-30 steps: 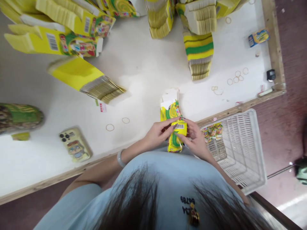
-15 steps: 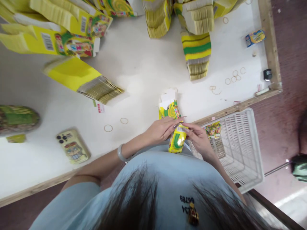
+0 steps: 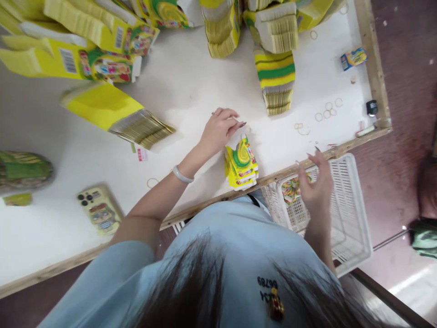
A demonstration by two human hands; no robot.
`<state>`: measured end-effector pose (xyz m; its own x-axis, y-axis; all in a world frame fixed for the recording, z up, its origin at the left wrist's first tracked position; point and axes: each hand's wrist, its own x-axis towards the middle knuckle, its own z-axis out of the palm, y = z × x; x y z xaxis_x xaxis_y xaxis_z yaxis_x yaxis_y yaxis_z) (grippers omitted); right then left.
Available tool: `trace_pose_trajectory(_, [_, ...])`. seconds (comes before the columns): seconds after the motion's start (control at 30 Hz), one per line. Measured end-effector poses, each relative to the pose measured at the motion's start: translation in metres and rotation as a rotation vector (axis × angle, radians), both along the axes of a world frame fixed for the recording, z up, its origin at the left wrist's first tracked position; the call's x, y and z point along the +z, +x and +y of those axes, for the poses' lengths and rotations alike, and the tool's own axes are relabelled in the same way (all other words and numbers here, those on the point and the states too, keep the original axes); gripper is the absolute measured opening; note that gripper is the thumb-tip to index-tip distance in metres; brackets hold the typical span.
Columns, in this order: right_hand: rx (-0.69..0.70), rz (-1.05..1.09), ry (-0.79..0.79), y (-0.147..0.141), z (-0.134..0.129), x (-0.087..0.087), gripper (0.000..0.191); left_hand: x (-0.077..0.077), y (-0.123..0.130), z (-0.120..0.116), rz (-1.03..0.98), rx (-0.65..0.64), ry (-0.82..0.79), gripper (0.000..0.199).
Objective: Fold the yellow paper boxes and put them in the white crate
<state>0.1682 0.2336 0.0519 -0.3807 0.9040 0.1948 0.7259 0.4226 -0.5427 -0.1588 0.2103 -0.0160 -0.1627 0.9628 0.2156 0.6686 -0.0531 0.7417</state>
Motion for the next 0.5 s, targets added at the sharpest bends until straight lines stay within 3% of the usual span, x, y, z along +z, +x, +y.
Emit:
trace_pose_trajectory(0.17, [0.207, 0.26, -0.011, -0.103, -0.012, -0.026, 0.059, 0.044, 0.019, -0.022, -0.134, 0.022, 0.126, 0.054])
trace_pose_trajectory(0.3, [0.227, 0.309, -0.007, -0.126, -0.023, -0.038, 0.046, 0.067, 0.031, -0.041, -0.262, 0.107, 0.121, 0.057])
trace_pose_trajectory(0.37, [0.218, 0.36, 0.005, -0.12, -0.028, -0.041, 0.043, 0.066, 0.035, -0.048, -0.348, 0.085, 0.14, 0.056])
trace_pose_trajectory(0.43, [0.192, 0.433, -0.019, -0.11, -0.032, -0.042, 0.045, 0.058, 0.042, -0.054, -0.42, -0.045, 0.19, 0.061])
trace_pose_trajectory(0.5, [0.141, 0.498, -0.077, -0.103, -0.036, -0.041, 0.053, 0.045, 0.055, -0.059, -0.448, -0.222, 0.239, 0.086])
